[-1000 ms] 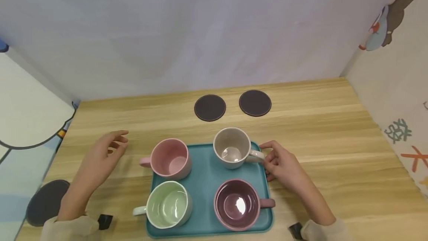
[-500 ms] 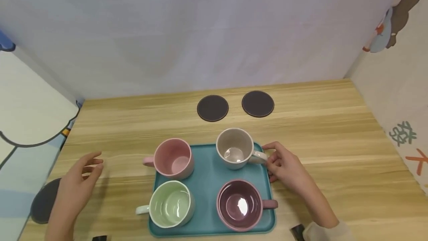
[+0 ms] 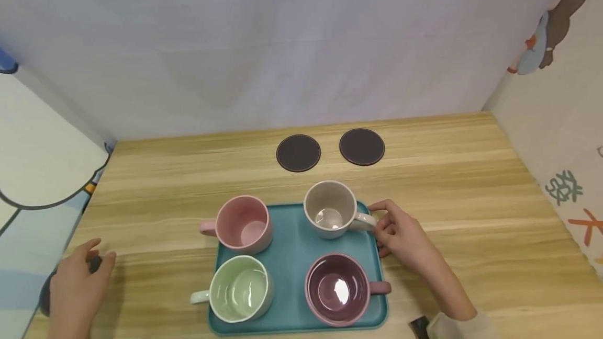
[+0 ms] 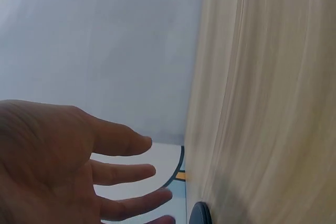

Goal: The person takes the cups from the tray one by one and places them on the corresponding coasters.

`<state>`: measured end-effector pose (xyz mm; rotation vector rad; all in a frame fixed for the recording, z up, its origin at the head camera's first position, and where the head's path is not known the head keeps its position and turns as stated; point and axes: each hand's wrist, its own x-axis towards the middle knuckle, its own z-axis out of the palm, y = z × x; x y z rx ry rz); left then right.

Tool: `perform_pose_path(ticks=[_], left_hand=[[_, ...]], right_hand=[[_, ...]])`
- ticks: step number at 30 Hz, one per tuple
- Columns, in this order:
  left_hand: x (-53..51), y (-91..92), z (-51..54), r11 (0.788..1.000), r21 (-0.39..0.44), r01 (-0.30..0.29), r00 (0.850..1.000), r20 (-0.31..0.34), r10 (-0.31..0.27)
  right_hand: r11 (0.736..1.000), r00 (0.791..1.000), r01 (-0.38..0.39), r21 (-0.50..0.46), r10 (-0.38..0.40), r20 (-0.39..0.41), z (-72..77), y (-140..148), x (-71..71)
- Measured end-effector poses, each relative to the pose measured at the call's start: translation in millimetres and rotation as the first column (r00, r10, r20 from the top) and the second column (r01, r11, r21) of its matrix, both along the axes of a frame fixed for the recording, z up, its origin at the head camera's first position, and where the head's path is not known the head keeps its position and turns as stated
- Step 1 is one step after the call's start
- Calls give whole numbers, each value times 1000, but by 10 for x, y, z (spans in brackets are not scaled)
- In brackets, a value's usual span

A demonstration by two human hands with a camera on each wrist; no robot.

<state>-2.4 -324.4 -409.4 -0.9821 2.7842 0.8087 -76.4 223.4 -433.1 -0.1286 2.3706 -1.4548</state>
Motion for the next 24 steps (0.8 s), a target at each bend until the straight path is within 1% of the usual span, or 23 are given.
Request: perform_pose_path(ticks=[4, 7, 11, 17, 20, 24], left_hand=[[32, -68, -25, 997, -17, -77, 994, 70, 78], [63, -142, -43, 993, -38, -109, 985, 130, 113], [120, -266, -56, 992, -56, -117, 970, 206, 126], [183, -411, -71, 991, -49, -127, 940, 313, 136], [194, -445, -86, 992, -42, -123, 931, 342, 129], [207, -467, -105, 992, -45, -118, 925, 359, 126]], right_hand=[[1000, 1000, -1, -2, 1, 1, 1, 6, -2], [1000, 1000, -2, -7, 2, -1, 3, 8, 0], [1000, 1000, 0, -8, 0, 1, 3, 7, -1], [1000, 1000, -8, -21, 8, 3, -10, -3, 4], [1000, 1000, -3, -15, 4, 11, -15, 2, 4], [1000, 1000, -3, -8, 3, 14, -15, 4, 4]])
